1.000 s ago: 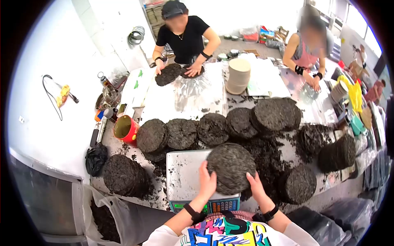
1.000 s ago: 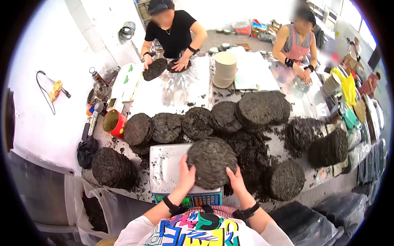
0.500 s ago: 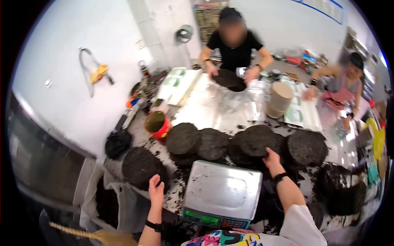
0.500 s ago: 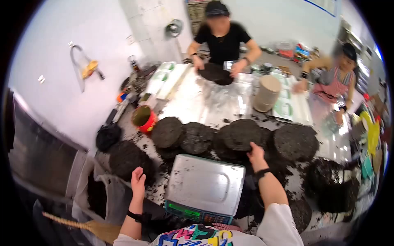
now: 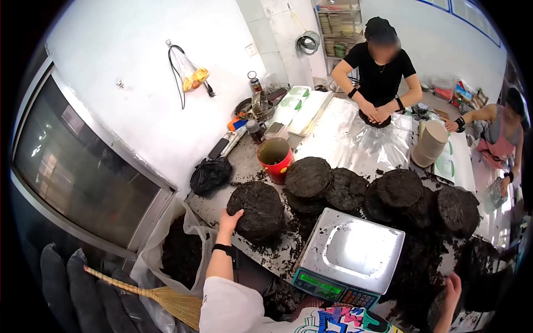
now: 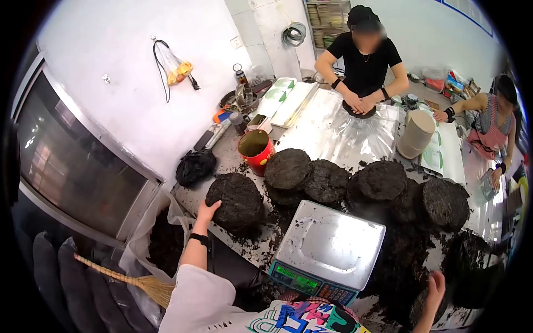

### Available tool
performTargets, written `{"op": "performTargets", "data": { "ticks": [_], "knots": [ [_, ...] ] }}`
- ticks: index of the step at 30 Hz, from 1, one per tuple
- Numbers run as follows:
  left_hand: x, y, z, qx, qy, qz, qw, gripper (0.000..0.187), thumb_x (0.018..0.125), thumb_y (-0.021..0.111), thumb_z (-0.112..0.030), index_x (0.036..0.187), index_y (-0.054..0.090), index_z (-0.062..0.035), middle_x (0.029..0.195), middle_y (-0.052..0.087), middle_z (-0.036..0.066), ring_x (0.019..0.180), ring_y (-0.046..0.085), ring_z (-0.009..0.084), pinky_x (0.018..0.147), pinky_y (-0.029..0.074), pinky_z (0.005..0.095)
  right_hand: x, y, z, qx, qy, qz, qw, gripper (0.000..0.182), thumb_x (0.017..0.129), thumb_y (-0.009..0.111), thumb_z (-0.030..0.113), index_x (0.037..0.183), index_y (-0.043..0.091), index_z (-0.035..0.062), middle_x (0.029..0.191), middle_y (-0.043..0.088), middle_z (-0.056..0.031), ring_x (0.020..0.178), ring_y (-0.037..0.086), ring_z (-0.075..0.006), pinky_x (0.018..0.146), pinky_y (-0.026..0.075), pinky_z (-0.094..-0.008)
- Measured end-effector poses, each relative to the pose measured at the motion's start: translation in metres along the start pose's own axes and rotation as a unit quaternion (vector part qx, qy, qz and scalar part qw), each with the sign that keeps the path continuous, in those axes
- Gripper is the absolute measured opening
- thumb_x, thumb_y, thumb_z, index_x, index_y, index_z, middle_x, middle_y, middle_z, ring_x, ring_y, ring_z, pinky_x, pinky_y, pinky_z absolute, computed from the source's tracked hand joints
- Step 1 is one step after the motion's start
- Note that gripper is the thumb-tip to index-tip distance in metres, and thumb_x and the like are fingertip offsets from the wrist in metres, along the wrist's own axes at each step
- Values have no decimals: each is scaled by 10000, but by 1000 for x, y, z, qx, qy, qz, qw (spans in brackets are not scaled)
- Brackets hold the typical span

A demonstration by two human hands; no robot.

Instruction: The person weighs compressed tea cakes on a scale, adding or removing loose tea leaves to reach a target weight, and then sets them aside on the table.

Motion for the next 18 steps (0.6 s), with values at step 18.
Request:
{"op": "performTargets", "data": {
  "ticks": [18],
  "knots": [
    [-36,-1,-4,-445,-159,32,881,501,856,640,-187,1248,442,56,1246,511,148,1135,497,316,914,443,412,-82,-165,-172,-539,182,-331,753,743,820,555,565,1196,470,-70,1088,511,-277,987,505,-445,843,436,-474]
  ]
}}
Point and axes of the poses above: each hand's wrist, its own x-axis towards the middle knuckle, its own y-axis out of the palm, z = x × y, the point moved 6 cm from there along x, towards the middle knuckle
